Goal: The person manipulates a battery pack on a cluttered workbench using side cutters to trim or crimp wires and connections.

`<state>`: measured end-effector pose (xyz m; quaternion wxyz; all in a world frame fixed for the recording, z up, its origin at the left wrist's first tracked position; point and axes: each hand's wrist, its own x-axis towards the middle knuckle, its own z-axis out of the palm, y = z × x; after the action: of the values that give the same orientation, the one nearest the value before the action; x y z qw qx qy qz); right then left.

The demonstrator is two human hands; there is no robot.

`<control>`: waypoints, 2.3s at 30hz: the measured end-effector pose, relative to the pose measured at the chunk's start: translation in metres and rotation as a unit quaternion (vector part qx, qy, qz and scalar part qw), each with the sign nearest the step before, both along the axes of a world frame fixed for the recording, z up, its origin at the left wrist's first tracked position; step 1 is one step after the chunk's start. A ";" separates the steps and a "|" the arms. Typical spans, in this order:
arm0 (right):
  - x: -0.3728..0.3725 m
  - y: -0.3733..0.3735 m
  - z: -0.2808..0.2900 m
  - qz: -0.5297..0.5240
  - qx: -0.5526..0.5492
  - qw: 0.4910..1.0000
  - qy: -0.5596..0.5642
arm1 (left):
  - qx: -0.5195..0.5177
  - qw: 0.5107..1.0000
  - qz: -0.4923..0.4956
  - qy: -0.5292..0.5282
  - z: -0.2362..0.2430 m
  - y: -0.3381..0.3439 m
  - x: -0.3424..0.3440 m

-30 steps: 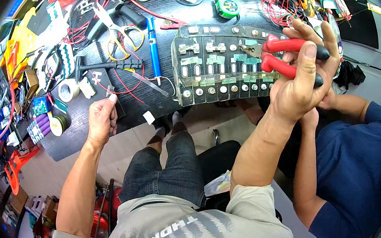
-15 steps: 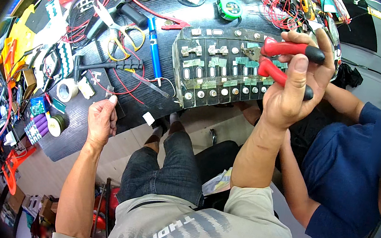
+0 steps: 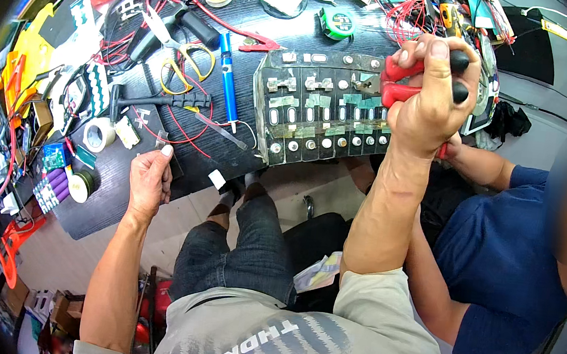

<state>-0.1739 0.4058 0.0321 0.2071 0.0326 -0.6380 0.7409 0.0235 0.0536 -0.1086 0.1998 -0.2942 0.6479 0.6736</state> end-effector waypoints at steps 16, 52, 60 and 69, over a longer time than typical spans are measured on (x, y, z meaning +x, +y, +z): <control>-0.041 0.108 -0.022 -0.025 -0.288 0.930 -0.227 | 0.000 1.000 -0.002 0.000 0.002 0.001 -0.002; 0.006 0.016 0.002 0.094 0.089 0.992 -0.002 | 0.010 1.000 0.009 -0.009 0.003 -0.001 -0.002; -0.004 0.011 0.002 0.136 0.072 0.988 -0.024 | 0.018 1.000 0.017 -0.017 0.005 -0.001 -0.002; -0.004 0.005 -0.009 0.124 0.145 0.979 0.064 | 0.031 0.999 0.022 -0.016 0.004 0.000 -0.002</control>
<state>-0.1778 0.4108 0.0232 0.1471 0.1889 -0.7151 0.6567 0.0218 0.0537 -0.1046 0.2045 -0.3123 0.6170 0.6928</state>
